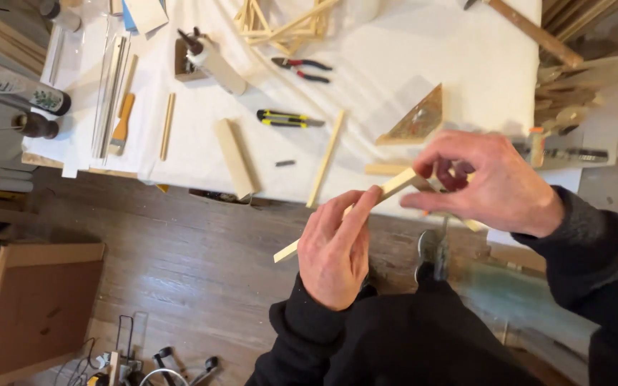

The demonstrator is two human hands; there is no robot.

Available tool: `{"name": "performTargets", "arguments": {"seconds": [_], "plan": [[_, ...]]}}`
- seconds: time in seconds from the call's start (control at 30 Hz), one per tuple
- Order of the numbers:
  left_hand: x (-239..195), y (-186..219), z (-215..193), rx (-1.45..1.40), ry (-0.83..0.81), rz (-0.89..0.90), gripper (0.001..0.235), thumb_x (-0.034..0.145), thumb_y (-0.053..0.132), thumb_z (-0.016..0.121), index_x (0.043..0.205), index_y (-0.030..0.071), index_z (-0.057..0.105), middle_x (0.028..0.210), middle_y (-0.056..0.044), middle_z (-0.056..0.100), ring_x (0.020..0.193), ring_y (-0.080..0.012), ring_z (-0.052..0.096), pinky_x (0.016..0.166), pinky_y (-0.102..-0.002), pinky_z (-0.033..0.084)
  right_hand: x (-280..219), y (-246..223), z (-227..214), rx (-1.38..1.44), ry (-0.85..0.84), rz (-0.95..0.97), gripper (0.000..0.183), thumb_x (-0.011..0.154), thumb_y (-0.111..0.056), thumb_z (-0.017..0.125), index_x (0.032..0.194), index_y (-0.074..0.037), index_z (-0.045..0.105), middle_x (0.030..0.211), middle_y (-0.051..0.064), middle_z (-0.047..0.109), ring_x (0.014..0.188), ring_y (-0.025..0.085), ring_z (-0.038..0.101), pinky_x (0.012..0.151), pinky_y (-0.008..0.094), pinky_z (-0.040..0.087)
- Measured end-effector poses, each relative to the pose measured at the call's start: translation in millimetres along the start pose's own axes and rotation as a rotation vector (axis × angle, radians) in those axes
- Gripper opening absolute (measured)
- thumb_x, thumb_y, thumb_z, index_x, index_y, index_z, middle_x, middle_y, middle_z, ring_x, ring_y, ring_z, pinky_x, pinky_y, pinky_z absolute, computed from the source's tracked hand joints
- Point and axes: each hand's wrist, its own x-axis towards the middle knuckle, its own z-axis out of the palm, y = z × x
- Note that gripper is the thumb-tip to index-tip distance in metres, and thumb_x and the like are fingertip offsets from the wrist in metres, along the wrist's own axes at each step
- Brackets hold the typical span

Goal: The person assembles a wooden picture frame at a workbench. They apply wood glue to mitered stick ends, fit the sticks together in a corner clamp vise, tighten the clamp, tap joints with a hammer, and trim excess with a utility knife before removing the finished frame.

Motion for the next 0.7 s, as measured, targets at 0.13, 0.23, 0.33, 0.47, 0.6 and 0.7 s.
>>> {"name": "performTargets", "arguments": {"seconds": [0.13, 0.23, 0.33, 0.47, 0.6, 0.7], "plan": [[-18, 0, -35, -0.006, -0.014, 0.022, 0.048, 0.089, -0.003, 0.068, 0.136, 0.007, 0.064, 0.116, -0.010, 0.068, 0.101, -0.0296, 0.067, 0.088, -0.038, 0.053, 3, -54, 27, 0.030, 0.038, 0.074, 0.026, 0.075, -0.030, 0.085, 0.088, -0.012, 0.073, 0.073, -0.004, 0.070, 0.050, 0.004, 0.059, 0.043, 0.021, 0.051], [-27, -1, -52, -0.008, 0.004, 0.033, 0.046, 0.091, -0.001, 0.072, 0.135, 0.008, 0.065, 0.114, -0.008, 0.067, 0.099, -0.0278, 0.066, 0.087, -0.037, 0.052, 4, -90, 35, -0.017, 0.060, 0.123, 0.025, 0.071, -0.028, 0.087, 0.085, -0.011, 0.075, 0.070, -0.002, 0.071, 0.047, 0.006, 0.059, 0.042, 0.024, 0.050], [-33, -3, -62, 0.010, 0.017, 0.065, 0.046, 0.089, -0.002, 0.072, 0.134, 0.009, 0.067, 0.112, -0.007, 0.068, 0.093, -0.0259, 0.065, 0.083, -0.037, 0.051, 0, -90, 40, -0.045, 0.092, -0.031, 0.025, 0.074, -0.028, 0.087, 0.089, -0.011, 0.076, 0.076, -0.003, 0.074, 0.056, 0.005, 0.063, 0.049, 0.022, 0.052], [-32, 1, -73, -0.002, 0.030, 0.056, 0.044, 0.090, -0.001, 0.073, 0.132, 0.008, 0.068, 0.112, -0.007, 0.068, 0.091, -0.0253, 0.065, 0.080, -0.036, 0.051, 1, -95, 38, 0.022, 0.072, -0.028, 0.022, 0.077, -0.024, 0.085, 0.094, -0.012, 0.081, 0.081, -0.001, 0.079, 0.058, 0.006, 0.067, 0.049, 0.022, 0.055], [-32, 4, -77, -0.026, 0.034, 0.050, 0.042, 0.090, -0.002, 0.074, 0.130, 0.008, 0.069, 0.109, -0.007, 0.070, 0.088, -0.0247, 0.065, 0.078, -0.036, 0.052, -11, -70, 37, 0.127, 0.115, -0.050, 0.017, 0.096, -0.017, 0.066, 0.098, -0.012, 0.082, 0.087, 0.000, 0.082, 0.067, 0.006, 0.072, 0.057, 0.023, 0.057], [-33, 8, -77, 0.025, 0.105, 0.029, 0.040, 0.089, -0.003, 0.074, 0.128, 0.007, 0.070, 0.108, -0.007, 0.070, 0.094, -0.0260, 0.068, 0.081, -0.035, 0.054, -17, -91, 32, 0.274, 0.207, 0.095, 0.026, 0.098, -0.014, 0.054, 0.114, -0.005, 0.073, 0.097, 0.005, 0.079, 0.068, 0.008, 0.072, 0.050, 0.023, 0.058]]}}
